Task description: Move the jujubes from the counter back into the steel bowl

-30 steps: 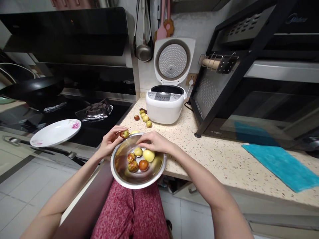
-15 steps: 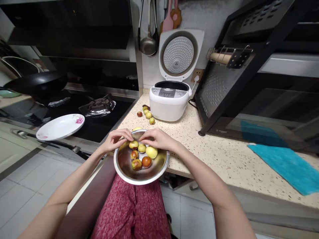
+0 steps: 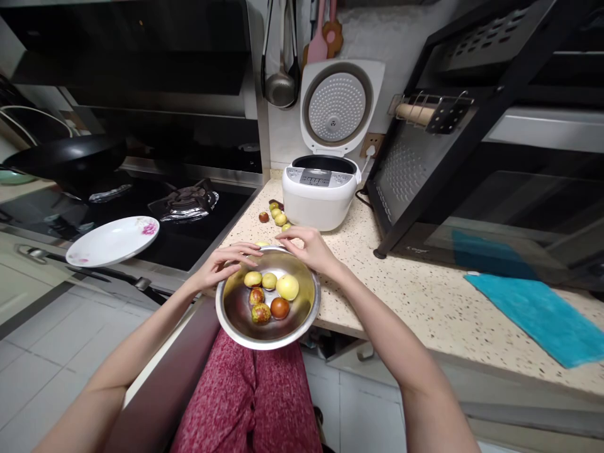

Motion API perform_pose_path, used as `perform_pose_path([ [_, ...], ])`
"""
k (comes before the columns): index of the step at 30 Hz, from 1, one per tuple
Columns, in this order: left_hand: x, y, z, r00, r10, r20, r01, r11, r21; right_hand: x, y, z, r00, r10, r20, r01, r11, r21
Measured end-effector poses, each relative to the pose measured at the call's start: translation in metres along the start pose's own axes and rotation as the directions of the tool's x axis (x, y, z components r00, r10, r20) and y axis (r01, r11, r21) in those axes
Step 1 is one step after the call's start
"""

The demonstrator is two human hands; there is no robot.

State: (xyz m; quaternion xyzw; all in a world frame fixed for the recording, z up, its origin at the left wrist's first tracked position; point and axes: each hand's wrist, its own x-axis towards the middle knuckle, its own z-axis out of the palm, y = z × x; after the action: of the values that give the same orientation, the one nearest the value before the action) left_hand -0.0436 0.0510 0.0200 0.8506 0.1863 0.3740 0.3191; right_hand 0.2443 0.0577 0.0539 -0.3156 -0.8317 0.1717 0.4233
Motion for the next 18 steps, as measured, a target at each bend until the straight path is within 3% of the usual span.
perform_pose_path([
  [5,0.001,-0.001,0.0,0.999,-0.041,-0.033,0.041,0.999,0.007,0.0,0.023,-0.006,0.998,0.005,-0.063,-0.016,0.985,-0.173],
  [10,0.002,-0.006,0.004,0.991,-0.118,-0.07,0.116,0.993,-0.02,-0.004,0.044,-0.001,0.998,-0.007,0.064,0.025,0.956,-0.293],
  [18,0.001,-0.008,0.005,0.991,-0.132,-0.009,0.132,0.991,-0.013,-0.007,0.068,0.013,0.981,0.013,0.195,0.057,0.935,-0.349],
])
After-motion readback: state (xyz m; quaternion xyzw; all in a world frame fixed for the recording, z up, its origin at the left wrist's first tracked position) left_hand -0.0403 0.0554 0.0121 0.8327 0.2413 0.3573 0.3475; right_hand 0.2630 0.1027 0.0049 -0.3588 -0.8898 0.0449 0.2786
